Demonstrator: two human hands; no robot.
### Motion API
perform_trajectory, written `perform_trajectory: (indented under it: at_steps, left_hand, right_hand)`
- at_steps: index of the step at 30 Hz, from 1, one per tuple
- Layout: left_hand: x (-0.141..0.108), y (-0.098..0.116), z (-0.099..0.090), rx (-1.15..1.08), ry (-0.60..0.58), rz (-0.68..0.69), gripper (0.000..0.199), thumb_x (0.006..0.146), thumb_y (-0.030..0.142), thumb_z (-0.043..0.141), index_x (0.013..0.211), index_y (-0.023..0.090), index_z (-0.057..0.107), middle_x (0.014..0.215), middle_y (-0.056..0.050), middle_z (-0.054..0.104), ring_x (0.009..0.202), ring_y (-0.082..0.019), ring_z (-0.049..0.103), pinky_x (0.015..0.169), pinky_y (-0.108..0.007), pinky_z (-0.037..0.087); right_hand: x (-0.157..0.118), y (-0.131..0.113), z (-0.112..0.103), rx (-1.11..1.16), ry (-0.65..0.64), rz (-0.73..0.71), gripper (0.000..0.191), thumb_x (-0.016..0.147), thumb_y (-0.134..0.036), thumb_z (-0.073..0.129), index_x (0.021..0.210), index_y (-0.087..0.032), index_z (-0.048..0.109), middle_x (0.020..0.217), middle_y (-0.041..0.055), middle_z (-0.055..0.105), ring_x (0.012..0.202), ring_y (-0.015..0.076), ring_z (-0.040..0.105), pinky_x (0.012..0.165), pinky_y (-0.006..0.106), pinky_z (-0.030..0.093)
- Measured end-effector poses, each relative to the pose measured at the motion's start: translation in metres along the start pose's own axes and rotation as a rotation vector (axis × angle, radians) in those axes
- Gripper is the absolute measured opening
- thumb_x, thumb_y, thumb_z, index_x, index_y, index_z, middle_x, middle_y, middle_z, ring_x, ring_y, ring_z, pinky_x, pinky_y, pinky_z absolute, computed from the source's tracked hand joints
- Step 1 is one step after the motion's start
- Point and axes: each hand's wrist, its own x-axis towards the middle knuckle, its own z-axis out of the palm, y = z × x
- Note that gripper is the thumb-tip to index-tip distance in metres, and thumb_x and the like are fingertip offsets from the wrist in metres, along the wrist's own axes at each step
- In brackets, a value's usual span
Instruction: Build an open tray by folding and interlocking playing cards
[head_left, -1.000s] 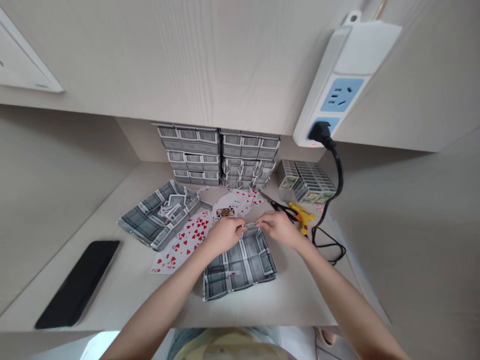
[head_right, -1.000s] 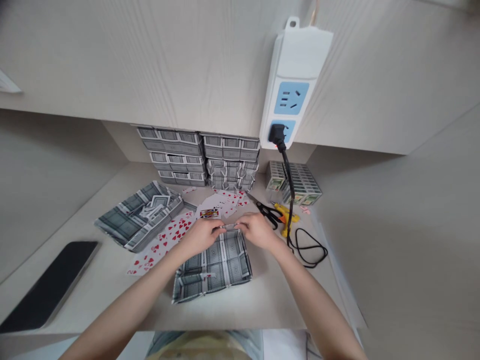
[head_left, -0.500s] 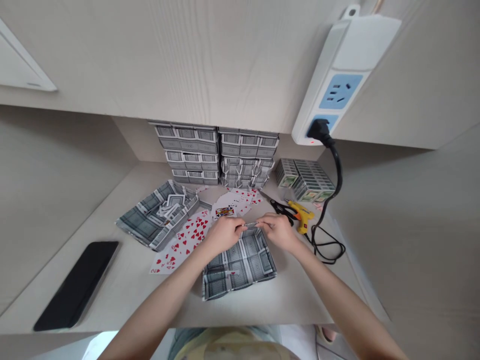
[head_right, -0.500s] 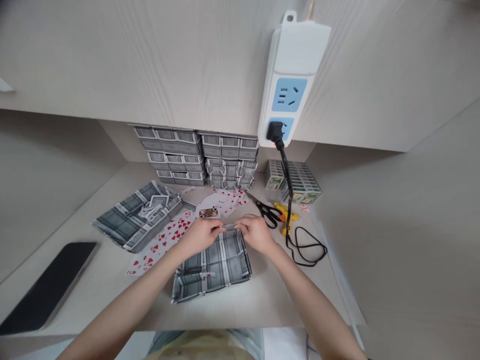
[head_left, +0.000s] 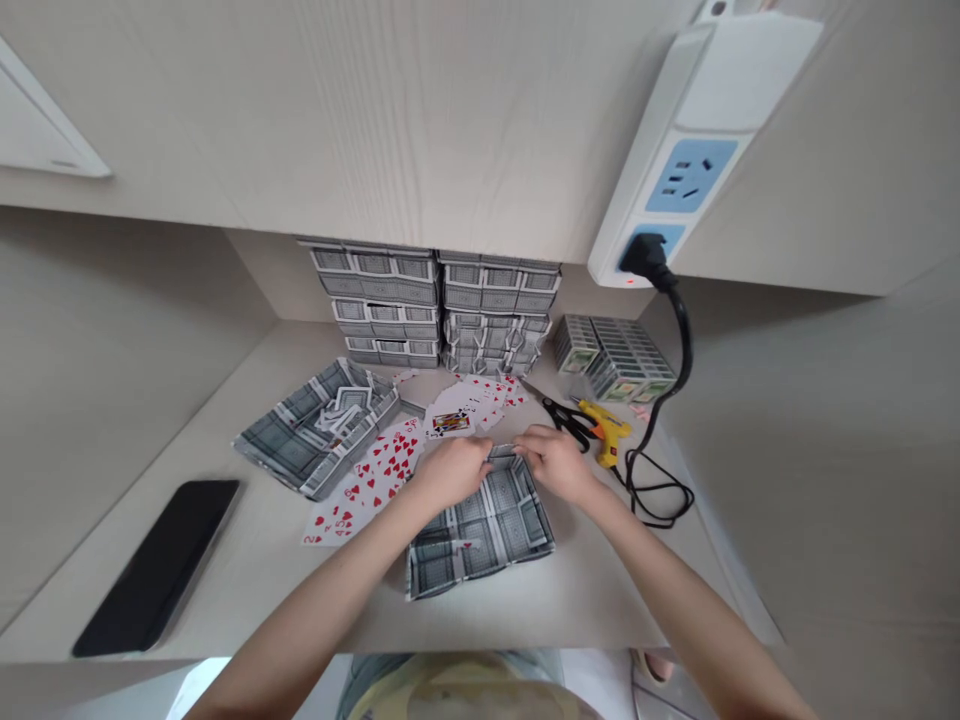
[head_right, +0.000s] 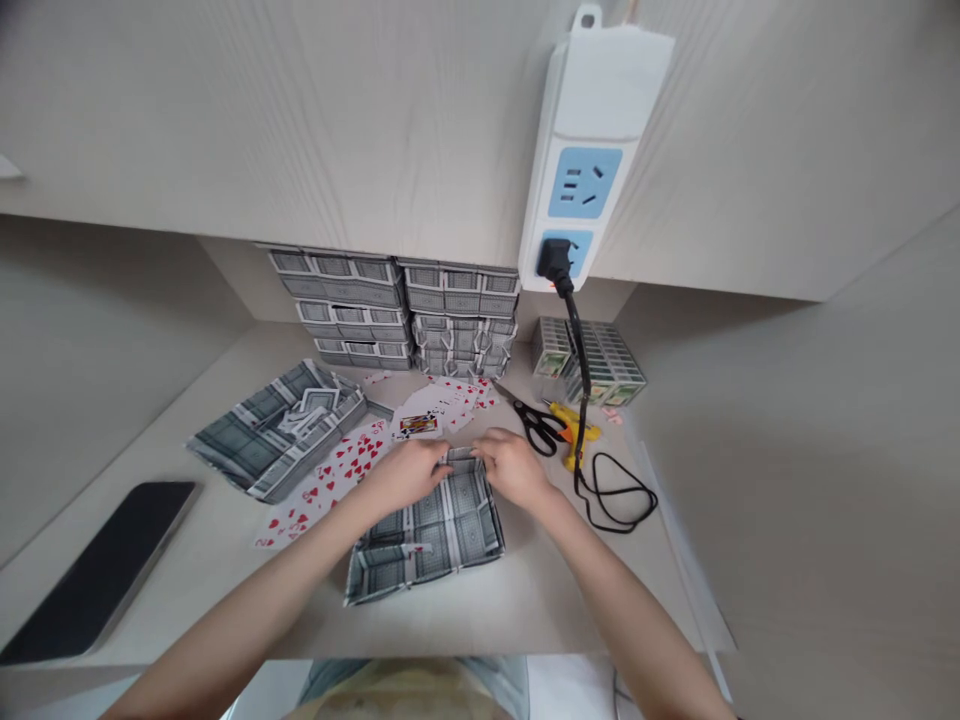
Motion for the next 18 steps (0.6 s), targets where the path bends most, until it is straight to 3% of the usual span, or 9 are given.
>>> perform_trajectory:
  at_steps: [4,10,18]
  left_hand:
    - [0.0,0.001,0.0,0.042,-0.045,-0.016,0.02,0.079,0.03,0.046,0.09,0.017,0.057,0.082,-0.01,0.064,0.076,-0.023,0.061,0.065,-0.032,0.045]
    - [-0.001,0.004,-0.002,0.016,-0.018,0.008,0.026,0.081,0.035,0.045,0.101,0.019,0.051,0.084,-0.008,0.064,0.079,-0.023,0.061,0.067,-0.032,0.046]
    - [0.001,0.009,-0.006,0.12,-0.053,0.062,0.024,0.085,0.031,0.037,0.091,0.015,0.055,0.077,-0.011,0.065,0.072,-0.025,0.063,0.061,-0.034,0.047]
  right_hand:
    - [0.001,0.001,0.002,-0.079,-0.067,-0.021,0.024,0.078,-0.004,0.042,0.08,-0.016,0.063,0.072,0.0041,0.056,0.072,0.0145,0.052,0.065,0.024,0.04]
    - [0.001,-0.005,-0.001,-0.243,-0.156,-0.032,0.023,0.076,-0.004,0.042,0.081,-0.015,0.061,0.072,0.005,0.054,0.075,0.0158,0.049,0.066,0.025,0.037]
    - [0.002,-0.017,-0.006,-0.342,-0.244,0.021,0.024,0.071,-0.001,0.04,0.079,-0.014,0.058,0.076,0.0057,0.054,0.077,0.016,0.048,0.068,0.025,0.035]
